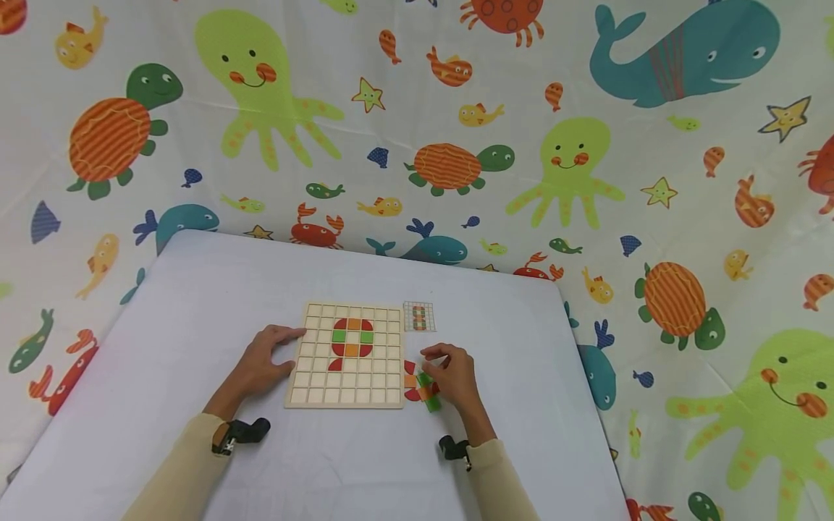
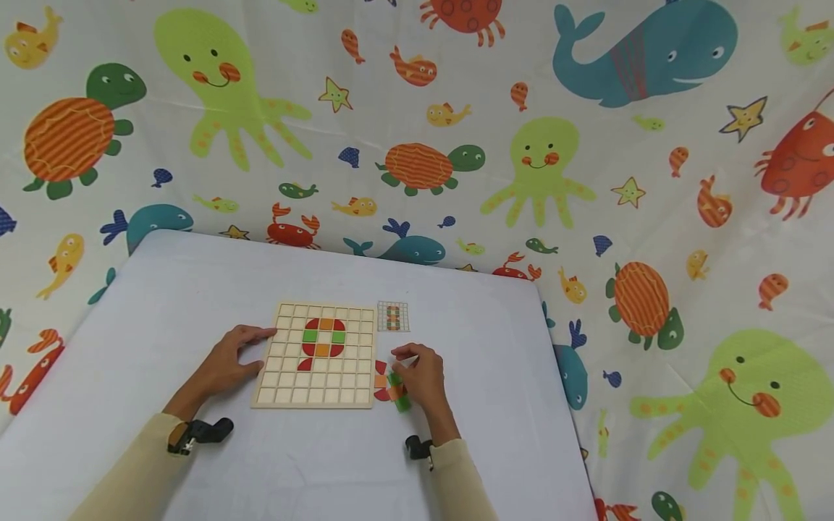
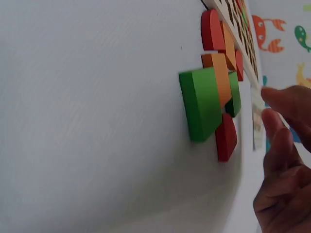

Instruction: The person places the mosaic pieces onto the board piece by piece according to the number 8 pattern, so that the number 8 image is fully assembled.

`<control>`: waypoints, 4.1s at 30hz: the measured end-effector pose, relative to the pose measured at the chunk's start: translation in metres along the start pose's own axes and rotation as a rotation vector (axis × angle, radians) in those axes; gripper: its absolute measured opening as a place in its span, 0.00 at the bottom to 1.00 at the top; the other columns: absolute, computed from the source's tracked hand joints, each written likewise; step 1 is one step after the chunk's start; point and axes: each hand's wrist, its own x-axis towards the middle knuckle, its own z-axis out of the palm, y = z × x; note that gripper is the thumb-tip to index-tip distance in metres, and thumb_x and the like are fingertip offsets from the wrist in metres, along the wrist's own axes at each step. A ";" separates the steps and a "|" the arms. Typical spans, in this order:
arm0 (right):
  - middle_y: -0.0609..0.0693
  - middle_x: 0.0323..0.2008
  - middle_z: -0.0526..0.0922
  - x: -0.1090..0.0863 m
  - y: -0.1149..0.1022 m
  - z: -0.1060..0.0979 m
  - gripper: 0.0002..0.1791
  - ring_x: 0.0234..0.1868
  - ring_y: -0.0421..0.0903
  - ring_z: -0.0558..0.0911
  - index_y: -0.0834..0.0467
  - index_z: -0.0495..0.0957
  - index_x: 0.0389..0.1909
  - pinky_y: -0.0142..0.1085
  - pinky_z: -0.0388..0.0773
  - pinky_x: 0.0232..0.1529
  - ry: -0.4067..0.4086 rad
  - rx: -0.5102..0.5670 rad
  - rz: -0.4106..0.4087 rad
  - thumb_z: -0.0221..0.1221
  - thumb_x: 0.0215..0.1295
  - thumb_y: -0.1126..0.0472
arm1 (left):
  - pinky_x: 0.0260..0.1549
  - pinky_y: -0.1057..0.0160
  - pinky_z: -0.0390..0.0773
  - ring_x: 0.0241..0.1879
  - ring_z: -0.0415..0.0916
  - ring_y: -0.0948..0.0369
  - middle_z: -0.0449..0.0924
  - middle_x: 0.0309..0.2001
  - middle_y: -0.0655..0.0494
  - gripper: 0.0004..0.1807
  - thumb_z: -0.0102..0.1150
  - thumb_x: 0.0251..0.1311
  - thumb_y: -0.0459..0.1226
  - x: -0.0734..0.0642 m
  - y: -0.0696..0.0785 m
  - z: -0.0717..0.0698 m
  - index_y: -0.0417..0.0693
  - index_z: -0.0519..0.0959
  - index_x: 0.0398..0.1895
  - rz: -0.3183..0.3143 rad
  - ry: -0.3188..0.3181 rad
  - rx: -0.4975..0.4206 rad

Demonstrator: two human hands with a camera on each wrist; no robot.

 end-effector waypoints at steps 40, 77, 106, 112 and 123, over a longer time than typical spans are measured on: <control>0.43 0.30 0.80 -0.047 0.021 -0.016 0.14 0.30 0.41 0.76 0.47 0.88 0.42 0.29 0.73 0.28 -0.221 -0.182 -0.022 0.79 0.57 0.60 | 0.68 0.30 0.68 0.66 0.69 0.38 0.72 0.66 0.36 0.34 0.67 0.61 0.28 -0.002 0.005 -0.001 0.45 0.75 0.74 -0.021 0.003 0.002; 0.47 0.34 0.87 -0.009 -0.036 0.034 0.10 0.27 0.39 0.72 0.47 0.86 0.45 0.27 0.70 0.25 -0.102 0.144 -0.159 0.73 0.66 0.58 | 0.69 0.31 0.68 0.66 0.69 0.38 0.72 0.66 0.36 0.34 0.67 0.61 0.28 -0.002 0.006 -0.001 0.45 0.75 0.74 -0.016 0.003 0.013; 0.36 0.25 0.84 -0.004 -0.070 0.115 0.06 0.30 0.31 0.76 0.47 0.91 0.37 0.29 0.68 0.29 0.006 -0.109 -0.083 0.76 0.60 0.59 | 0.69 0.30 0.66 0.67 0.68 0.38 0.72 0.66 0.36 0.34 0.67 0.61 0.29 0.000 0.004 -0.002 0.45 0.75 0.74 -0.013 0.005 0.019; 0.37 0.27 0.84 -0.005 -0.074 0.117 0.05 0.30 0.31 0.74 0.45 0.89 0.29 0.29 0.67 0.29 0.020 -0.172 -0.092 0.76 0.60 0.58 | 0.69 0.30 0.65 0.68 0.67 0.38 0.72 0.66 0.36 0.34 0.67 0.62 0.29 0.001 0.003 -0.002 0.45 0.75 0.74 -0.011 0.000 0.018; 0.41 0.33 0.88 -0.004 -0.067 0.093 0.04 0.34 0.37 0.77 0.48 0.90 0.35 0.27 0.70 0.31 -0.006 -0.013 -0.104 0.76 0.61 0.60 | 0.70 0.31 0.66 0.68 0.67 0.38 0.72 0.67 0.36 0.34 0.67 0.62 0.29 0.001 0.006 -0.006 0.44 0.75 0.74 -0.009 0.000 0.009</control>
